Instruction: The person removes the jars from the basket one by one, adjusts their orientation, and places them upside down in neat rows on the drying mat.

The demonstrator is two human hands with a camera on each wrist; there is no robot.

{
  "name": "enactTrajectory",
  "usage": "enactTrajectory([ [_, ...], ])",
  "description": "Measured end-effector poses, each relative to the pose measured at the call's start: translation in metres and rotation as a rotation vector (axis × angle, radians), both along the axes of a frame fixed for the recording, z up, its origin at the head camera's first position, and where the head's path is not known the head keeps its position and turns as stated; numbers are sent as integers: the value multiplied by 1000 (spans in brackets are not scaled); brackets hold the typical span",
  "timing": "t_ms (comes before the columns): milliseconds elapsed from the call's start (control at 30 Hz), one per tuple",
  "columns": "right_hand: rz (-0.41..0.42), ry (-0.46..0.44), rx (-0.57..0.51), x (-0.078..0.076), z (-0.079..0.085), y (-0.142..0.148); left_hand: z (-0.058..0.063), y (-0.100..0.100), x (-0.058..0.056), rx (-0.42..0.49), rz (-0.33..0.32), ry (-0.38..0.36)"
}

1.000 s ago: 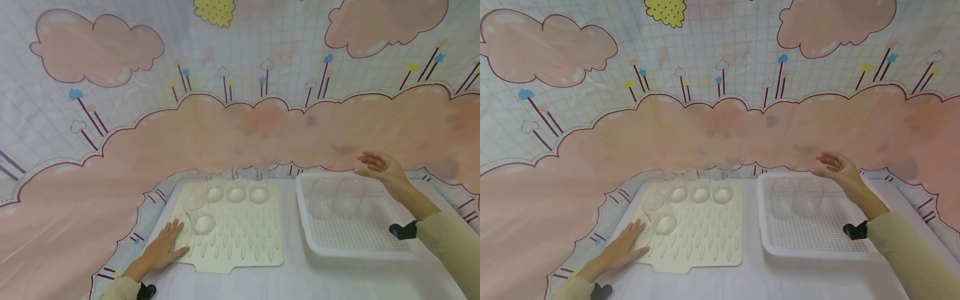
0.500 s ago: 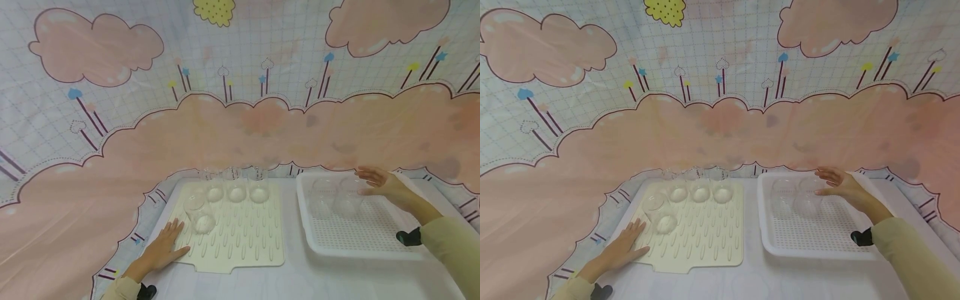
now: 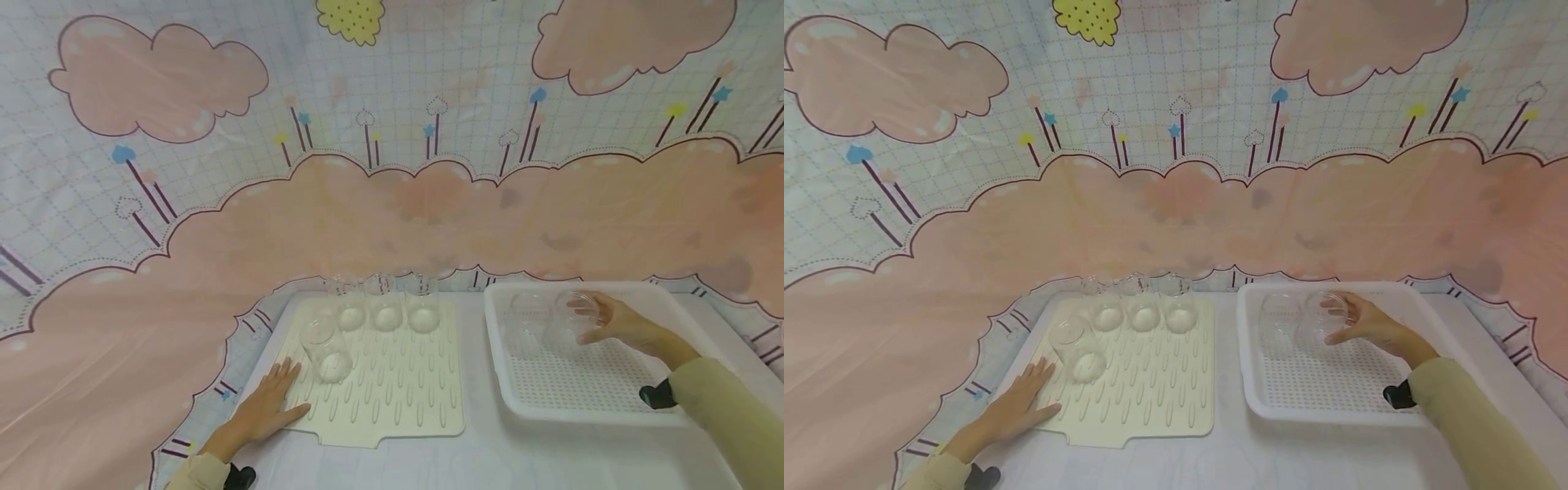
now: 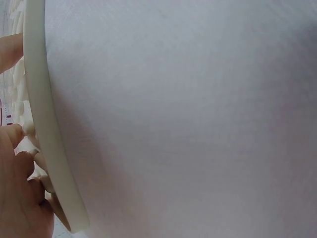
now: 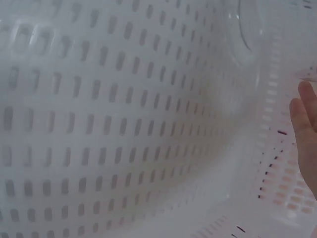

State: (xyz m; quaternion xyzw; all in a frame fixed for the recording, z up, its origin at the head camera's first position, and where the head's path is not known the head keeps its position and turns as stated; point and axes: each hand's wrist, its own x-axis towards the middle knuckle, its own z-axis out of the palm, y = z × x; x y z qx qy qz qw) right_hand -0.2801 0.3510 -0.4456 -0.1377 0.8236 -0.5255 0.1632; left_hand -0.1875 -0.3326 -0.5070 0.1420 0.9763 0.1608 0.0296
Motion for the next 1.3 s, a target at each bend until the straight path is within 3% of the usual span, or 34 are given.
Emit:
enactTrajectory([
  [167, 31, 21, -3, -1, -7, -6, 3, 1, 0, -9, 3, -1],
  [767, 6, 33, 50, -4, -9, -5, 9, 1, -1, 5, 10, -49],
  [1300, -57, 101, 143, 6, 13, 22, 8, 2, -2, -6, 7, -46],
])
